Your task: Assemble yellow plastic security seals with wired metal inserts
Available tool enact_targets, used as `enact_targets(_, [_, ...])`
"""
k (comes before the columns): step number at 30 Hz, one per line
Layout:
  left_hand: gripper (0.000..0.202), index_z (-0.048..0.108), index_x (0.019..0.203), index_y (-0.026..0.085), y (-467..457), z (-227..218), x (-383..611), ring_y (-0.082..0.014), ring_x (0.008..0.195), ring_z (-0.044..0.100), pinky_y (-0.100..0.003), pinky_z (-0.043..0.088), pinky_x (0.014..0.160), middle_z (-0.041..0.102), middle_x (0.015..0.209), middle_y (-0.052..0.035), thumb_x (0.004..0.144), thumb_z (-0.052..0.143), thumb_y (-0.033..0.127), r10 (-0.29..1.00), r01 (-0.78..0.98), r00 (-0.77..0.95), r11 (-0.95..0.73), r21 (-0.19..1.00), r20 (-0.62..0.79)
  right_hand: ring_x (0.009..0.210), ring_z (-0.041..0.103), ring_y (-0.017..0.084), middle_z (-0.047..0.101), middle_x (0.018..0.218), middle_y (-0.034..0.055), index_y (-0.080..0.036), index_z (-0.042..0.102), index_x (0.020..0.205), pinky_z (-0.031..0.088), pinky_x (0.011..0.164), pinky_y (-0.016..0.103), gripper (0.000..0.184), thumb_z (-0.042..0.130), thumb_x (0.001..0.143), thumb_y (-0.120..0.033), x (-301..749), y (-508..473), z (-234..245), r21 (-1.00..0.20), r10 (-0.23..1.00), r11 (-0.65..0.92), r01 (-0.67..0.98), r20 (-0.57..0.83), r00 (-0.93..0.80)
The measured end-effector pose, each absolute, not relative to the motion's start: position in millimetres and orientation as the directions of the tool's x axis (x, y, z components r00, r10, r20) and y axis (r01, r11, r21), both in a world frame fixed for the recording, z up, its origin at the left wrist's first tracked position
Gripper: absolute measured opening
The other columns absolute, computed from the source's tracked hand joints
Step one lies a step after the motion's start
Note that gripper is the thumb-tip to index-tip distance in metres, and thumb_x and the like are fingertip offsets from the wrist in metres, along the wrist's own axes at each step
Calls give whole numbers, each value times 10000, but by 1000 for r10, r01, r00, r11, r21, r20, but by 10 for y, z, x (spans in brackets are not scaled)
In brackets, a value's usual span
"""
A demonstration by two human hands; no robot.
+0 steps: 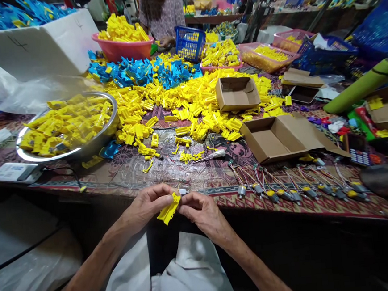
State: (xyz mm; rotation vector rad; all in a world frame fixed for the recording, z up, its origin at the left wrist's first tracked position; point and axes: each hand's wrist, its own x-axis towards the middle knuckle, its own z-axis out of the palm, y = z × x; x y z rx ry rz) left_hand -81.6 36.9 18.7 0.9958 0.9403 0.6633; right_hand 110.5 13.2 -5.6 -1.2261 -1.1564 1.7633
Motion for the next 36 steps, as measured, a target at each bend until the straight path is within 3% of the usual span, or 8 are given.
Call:
enact_targets(11, [226,663,915,147,420,331,-794,-101,673,507,-211,396,628,602,788,-10,829,682,355,735,29,602,370,929,-312,660,557,123,635,706,-17,-171,695,823,410,639,244,228,744,780,-389,1189,200,88,-948,868,-314,48,-307,-391])
enact_targets(20, [248,658,897,148,423,293,-728,-97,652,525,-211,399,624,619,770,-13,809,705,375,737,-27,596,415,910,-318,734,553,148,632,772,4,-163,639,778,426,682,260,228,731,792,-371,1211,207,62,-958,860,-272,90,-284,-424])
enact_targets(28, [253,668,901,156,390,247,-743,-88,596,515,-206,392,582,617,713,4,790,728,375,779,-59,499,467,883,-378,568,434,87,527,631,-44,-164,616,749,350,556,220,266,712,806,-406,1137,190,102,-951,876,-303,70,-306,-372])
enact_targets(32, [251,672,908,161,388,174,-723,-87,579,538,-203,405,570,628,705,4,786,741,368,780,-165,485,525,835,-395,543,413,79,516,619,-53,-171,610,781,345,531,216,243,681,837,-397,1130,180,67,-963,903,-246,109,-268,-335])
enact_targets(36, [243,678,904,152,393,145,-685,-82,575,551,-192,406,558,641,711,-4,779,753,347,791,-249,467,547,799,-396,542,426,80,527,628,-53,-176,614,816,348,516,215,268,689,822,-434,1120,172,22,-965,916,-256,46,-258,-308])
